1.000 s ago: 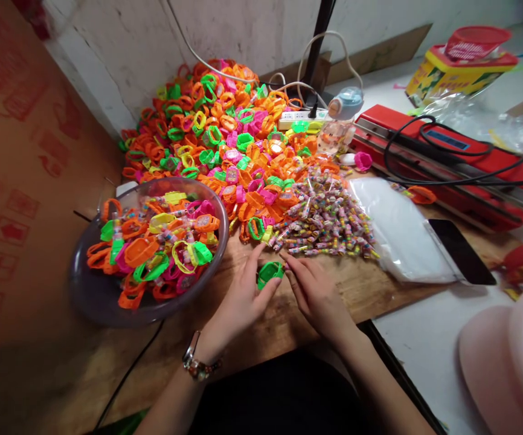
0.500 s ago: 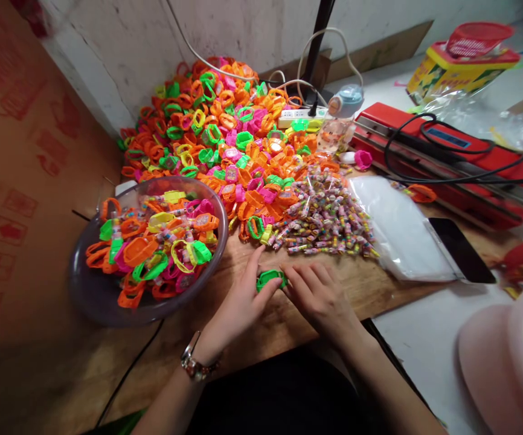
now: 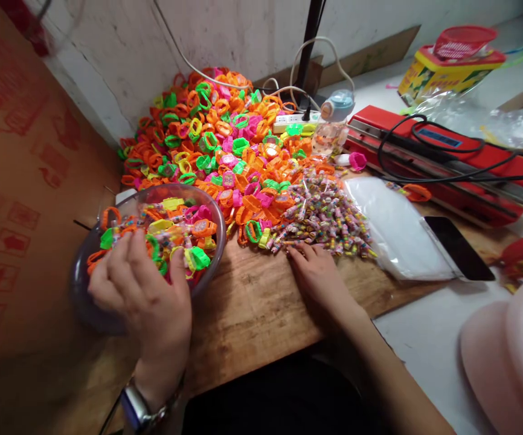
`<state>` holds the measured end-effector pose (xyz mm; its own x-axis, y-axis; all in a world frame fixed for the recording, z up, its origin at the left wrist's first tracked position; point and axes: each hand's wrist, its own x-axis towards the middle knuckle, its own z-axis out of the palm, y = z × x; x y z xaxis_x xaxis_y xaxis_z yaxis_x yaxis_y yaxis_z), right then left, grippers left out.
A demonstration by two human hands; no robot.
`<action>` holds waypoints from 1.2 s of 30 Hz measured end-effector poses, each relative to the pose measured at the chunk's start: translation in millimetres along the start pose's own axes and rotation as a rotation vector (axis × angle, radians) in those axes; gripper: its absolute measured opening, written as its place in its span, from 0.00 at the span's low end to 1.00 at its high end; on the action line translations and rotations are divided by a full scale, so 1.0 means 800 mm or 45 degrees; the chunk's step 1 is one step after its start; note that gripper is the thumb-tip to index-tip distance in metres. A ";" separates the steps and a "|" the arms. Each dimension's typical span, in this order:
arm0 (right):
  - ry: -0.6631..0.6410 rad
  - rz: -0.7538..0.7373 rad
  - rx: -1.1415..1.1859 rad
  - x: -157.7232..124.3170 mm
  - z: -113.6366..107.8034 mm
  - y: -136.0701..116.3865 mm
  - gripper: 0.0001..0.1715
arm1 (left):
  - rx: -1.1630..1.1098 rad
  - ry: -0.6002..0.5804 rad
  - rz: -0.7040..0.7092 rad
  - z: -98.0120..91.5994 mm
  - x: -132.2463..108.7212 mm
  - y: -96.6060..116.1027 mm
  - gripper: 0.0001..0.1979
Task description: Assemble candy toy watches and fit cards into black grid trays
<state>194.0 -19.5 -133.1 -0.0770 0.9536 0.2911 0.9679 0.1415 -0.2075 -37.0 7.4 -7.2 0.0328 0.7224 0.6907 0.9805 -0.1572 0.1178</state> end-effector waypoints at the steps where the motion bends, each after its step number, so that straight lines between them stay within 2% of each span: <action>1: -0.034 -0.007 -0.019 0.004 0.007 0.007 0.21 | 0.003 -0.014 0.049 0.007 0.002 0.006 0.27; 3: -0.071 -0.021 -0.069 0.012 0.015 0.013 0.16 | -0.114 -0.204 0.194 0.034 -0.002 0.029 0.19; 5: -0.103 -0.015 -0.144 0.019 0.017 0.012 0.13 | -0.256 -0.584 0.327 0.075 -0.014 0.058 0.15; 6: -0.120 -0.015 -0.176 0.022 0.017 0.010 0.13 | -0.234 -0.757 0.309 0.097 -0.020 0.072 0.15; 9: -0.107 -0.043 -0.204 0.020 0.019 0.003 0.15 | -0.206 -0.812 0.209 0.149 -0.032 0.100 0.14; 12: -0.003 -0.104 -0.056 0.009 0.030 0.000 0.20 | -0.248 -0.782 0.153 0.169 -0.037 0.105 0.12; 14: 0.112 -0.066 0.164 0.002 0.037 0.000 0.21 | -0.310 -0.779 0.143 0.168 -0.039 0.101 0.11; 16: 0.242 0.057 0.416 -0.003 0.038 0.000 0.21 | -0.390 -0.772 0.136 0.163 -0.044 0.096 0.09; 18: 0.341 0.191 0.627 -0.007 0.034 0.000 0.20 | -0.465 -0.759 0.134 0.157 -0.051 0.091 0.11; 20: 0.373 0.296 0.804 -0.008 0.026 -0.001 0.17 | -0.698 -0.733 -0.030 0.151 -0.058 0.086 0.14; 22: 0.328 0.364 0.996 -0.009 0.016 -0.005 0.15 | -1.116 -0.724 -0.428 0.145 -0.060 0.082 0.15; 25: 0.199 0.405 1.260 -0.007 0.002 -0.018 0.16 | -1.752 -0.805 -1.183 0.134 -0.055 0.077 0.13; 27: 0.163 0.426 1.370 -0.005 -0.004 -0.030 0.18 | -2.001 -0.881 -1.540 0.126 -0.048 0.076 0.09; 28: 0.172 0.437 1.404 -0.004 -0.007 -0.035 0.18 | -2.075 -0.914 -1.659 0.123 -0.045 0.077 0.07; 30: 0.208 0.450 1.430 -0.002 -0.011 -0.044 0.19 | -2.157 -0.988 -1.768 0.117 -0.039 0.078 0.05; 34: 0.289 0.415 1.276 -0.002 -0.020 -0.049 0.16 | -2.311 -1.243 -1.779 0.108 -0.037 0.080 0.09; 36: 0.314 0.373 1.133 -0.004 -0.025 -0.048 0.16 | -2.430 -1.323 -1.784 0.105 -0.040 0.079 0.11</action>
<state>162.0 -33.6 -107.4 0.2894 0.9147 0.2821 0.3979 0.1531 -0.9046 40.3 30.8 -81.7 0.4470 0.7140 -0.5388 -0.5098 0.6983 0.5024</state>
